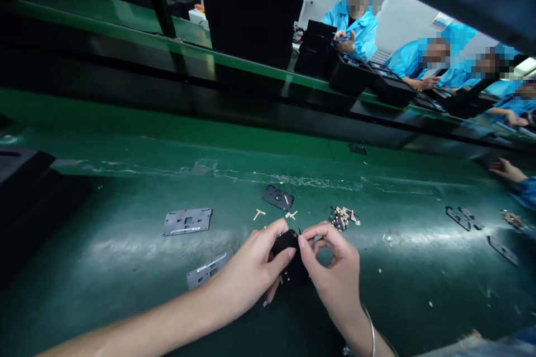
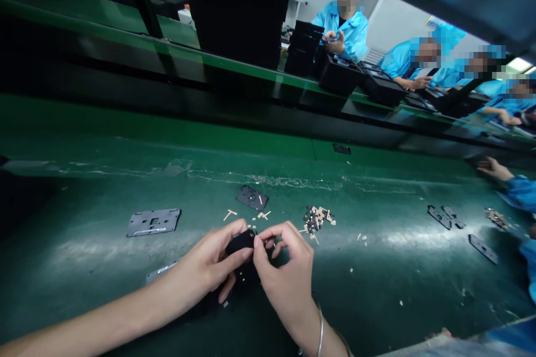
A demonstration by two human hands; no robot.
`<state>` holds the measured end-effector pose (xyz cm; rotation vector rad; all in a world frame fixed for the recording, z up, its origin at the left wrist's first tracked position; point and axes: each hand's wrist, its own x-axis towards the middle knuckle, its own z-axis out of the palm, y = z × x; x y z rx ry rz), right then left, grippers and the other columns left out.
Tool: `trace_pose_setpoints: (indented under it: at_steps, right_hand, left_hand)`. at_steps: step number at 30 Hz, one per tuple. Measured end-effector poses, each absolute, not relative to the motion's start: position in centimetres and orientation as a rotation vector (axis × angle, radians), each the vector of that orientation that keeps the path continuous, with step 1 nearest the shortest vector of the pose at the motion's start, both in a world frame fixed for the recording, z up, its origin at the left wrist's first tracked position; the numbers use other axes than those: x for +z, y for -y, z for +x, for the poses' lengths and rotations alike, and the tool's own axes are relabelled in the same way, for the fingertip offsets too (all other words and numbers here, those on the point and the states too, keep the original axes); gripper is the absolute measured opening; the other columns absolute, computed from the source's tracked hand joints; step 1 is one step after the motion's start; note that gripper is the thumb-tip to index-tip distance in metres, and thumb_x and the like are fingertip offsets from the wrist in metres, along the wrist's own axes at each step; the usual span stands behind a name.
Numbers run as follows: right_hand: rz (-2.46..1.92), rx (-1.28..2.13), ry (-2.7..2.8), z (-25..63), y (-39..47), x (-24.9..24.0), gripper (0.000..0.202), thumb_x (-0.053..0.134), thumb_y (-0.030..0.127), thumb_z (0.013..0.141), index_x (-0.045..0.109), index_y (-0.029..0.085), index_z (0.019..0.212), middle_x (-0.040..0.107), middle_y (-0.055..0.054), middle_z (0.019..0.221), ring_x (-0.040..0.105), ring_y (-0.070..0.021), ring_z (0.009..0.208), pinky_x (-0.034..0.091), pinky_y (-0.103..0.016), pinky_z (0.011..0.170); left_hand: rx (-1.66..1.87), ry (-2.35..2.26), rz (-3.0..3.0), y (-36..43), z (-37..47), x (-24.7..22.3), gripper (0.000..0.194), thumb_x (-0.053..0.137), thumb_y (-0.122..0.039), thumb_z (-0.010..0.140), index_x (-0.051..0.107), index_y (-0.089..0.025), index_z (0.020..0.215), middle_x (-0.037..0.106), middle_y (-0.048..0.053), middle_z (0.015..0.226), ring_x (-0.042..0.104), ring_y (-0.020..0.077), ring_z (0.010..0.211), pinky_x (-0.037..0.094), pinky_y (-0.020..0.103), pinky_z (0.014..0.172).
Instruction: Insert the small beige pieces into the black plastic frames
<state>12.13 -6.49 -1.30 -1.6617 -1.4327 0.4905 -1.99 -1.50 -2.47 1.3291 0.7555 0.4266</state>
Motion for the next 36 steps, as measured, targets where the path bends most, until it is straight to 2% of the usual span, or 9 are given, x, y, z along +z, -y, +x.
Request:
trace_pose_setpoints:
  at_steps: [5,10,14,18,29,36]
  right_hand:
    - [-1.660,0.489,1.453,12.05,6.28,-1.11,0.010,0.057,0.022,0.079,0.058,0.019,0.070,0.057,0.001,0.064,0.050,-0.0099,0.053,0.042,-0.022,0.050]
    - [-1.637,0.626,1.411,12.44,6.08,-0.73,0.010,0.057,0.021,0.078,0.058,0.018,0.068,0.058,0.001,0.063,0.050,-0.0088,0.051,0.042,-0.020,0.048]
    - [-1.597,0.730,1.369,12.66,5.85,-0.63,0.010,0.058,0.022,0.077,0.059,0.017,0.068,0.059,0.000,0.063,0.052,-0.0092,0.052,0.044,-0.020,0.048]
    - [-1.605,0.714,1.380,12.64,5.77,-0.62,0.010,0.059,0.022,0.076,0.059,0.017,0.067,0.059,0.000,0.062,0.051,-0.0088,0.051,0.043,-0.020,0.047]
    - [-1.624,0.768,1.352,12.67,5.85,-0.71,0.010,0.059,0.022,0.077,0.059,0.017,0.068,0.059,0.000,0.062,0.052,-0.0098,0.054,0.043,-0.020,0.048]
    - [-1.646,0.812,1.332,12.72,5.83,-0.61,0.010,0.059,0.022,0.077,0.059,0.017,0.069,0.059,0.001,0.063,0.052,-0.0093,0.053,0.042,-0.020,0.049]
  left_hand:
    - [0.394,-0.785,1.366,1.50,-2.08,-2.09,0.014,0.043,-0.033,0.087,0.036,-0.022,0.082,0.042,-0.009,0.059,0.041,0.0050,0.030,0.029,0.016,0.031]
    - [0.387,-0.872,1.445,1.29,-2.13,-2.00,0.016,0.047,-0.031,0.083,0.037,-0.022,0.075,0.042,-0.009,0.055,0.040,0.0062,0.030,0.029,0.017,0.030]
    - [0.448,-0.877,1.504,1.03,-2.12,-2.00,0.017,0.051,-0.025,0.080,0.039,-0.020,0.069,0.043,-0.008,0.053,0.044,0.0077,0.041,0.032,0.016,0.038]
    - [0.493,-0.891,1.543,1.01,-2.08,-2.04,0.020,0.052,-0.024,0.079,0.039,-0.019,0.064,0.038,-0.007,0.052,0.039,0.0076,0.046,0.030,0.017,0.042]
    - [0.479,-0.904,1.548,0.96,-2.19,-1.83,0.024,0.053,-0.024,0.078,0.036,-0.019,0.062,0.033,-0.008,0.053,0.032,0.0070,0.046,0.026,0.017,0.041]
    - [0.452,-0.884,1.511,1.04,-2.10,-1.79,0.021,0.051,-0.023,0.079,0.036,-0.019,0.064,0.034,-0.008,0.054,0.037,0.0071,0.046,0.028,0.017,0.043]
